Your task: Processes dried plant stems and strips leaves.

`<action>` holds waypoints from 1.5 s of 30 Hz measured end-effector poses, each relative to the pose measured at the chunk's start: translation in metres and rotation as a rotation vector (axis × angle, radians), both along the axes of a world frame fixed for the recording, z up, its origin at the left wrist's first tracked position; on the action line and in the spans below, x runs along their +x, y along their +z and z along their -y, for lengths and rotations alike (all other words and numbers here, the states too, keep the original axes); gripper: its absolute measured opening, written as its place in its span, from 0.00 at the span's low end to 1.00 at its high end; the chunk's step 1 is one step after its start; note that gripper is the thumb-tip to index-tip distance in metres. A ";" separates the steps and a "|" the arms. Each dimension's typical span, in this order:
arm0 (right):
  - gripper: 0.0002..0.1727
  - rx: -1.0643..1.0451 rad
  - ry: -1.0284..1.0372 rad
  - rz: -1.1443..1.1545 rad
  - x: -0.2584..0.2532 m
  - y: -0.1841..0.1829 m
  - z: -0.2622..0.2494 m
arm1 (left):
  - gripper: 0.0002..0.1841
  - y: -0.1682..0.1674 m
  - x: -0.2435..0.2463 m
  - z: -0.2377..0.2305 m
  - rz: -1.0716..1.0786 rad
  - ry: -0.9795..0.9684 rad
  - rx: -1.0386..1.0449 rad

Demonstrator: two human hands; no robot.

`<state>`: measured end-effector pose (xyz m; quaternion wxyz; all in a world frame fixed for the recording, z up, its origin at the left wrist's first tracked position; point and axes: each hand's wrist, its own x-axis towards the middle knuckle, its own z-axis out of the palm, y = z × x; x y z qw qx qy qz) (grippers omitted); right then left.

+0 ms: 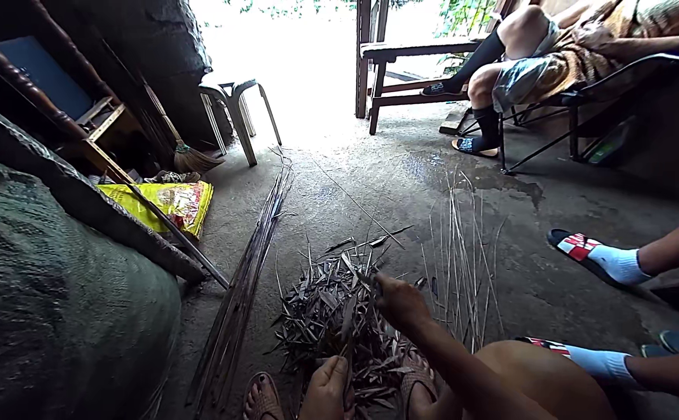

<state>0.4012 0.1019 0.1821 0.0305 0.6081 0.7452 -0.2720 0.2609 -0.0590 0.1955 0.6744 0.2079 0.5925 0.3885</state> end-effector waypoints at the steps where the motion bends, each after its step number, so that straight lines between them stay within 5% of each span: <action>1: 0.16 -0.016 -0.049 -0.066 0.004 0.000 -0.004 | 0.18 -0.001 0.000 0.000 0.001 0.001 -0.004; 6: 0.18 -0.403 -0.118 -0.825 -0.002 -0.013 0.023 | 0.19 -0.007 -0.006 -0.008 -0.009 0.012 -0.018; 9: 0.12 -0.533 -0.082 -0.908 -0.010 -0.015 0.034 | 0.19 -0.006 -0.004 -0.009 -0.023 -0.002 -0.015; 13: 0.13 -0.336 -0.254 -0.975 -0.005 -0.011 0.019 | 0.22 -0.007 -0.002 -0.002 -0.001 -0.040 -0.017; 17: 0.15 -0.026 0.041 -0.625 0.002 -0.013 0.028 | 0.23 -0.010 -0.008 -0.006 -0.022 0.025 -0.046; 22: 0.12 -0.052 0.521 -0.290 -0.013 -0.006 0.078 | 0.22 -0.005 -0.013 -0.015 0.031 0.154 -0.077; 28: 0.06 0.368 0.422 -0.238 -0.014 -0.026 0.074 | 0.20 -0.002 -0.007 -0.012 0.030 0.102 -0.056; 38: 0.18 -0.014 0.028 -0.023 0.003 -0.001 0.007 | 0.22 -0.006 -0.003 -0.004 0.028 -0.003 -0.064; 45: 0.13 -0.219 0.479 -0.260 -0.013 -0.003 0.067 | 0.22 -0.006 -0.009 -0.013 0.021 0.121 -0.082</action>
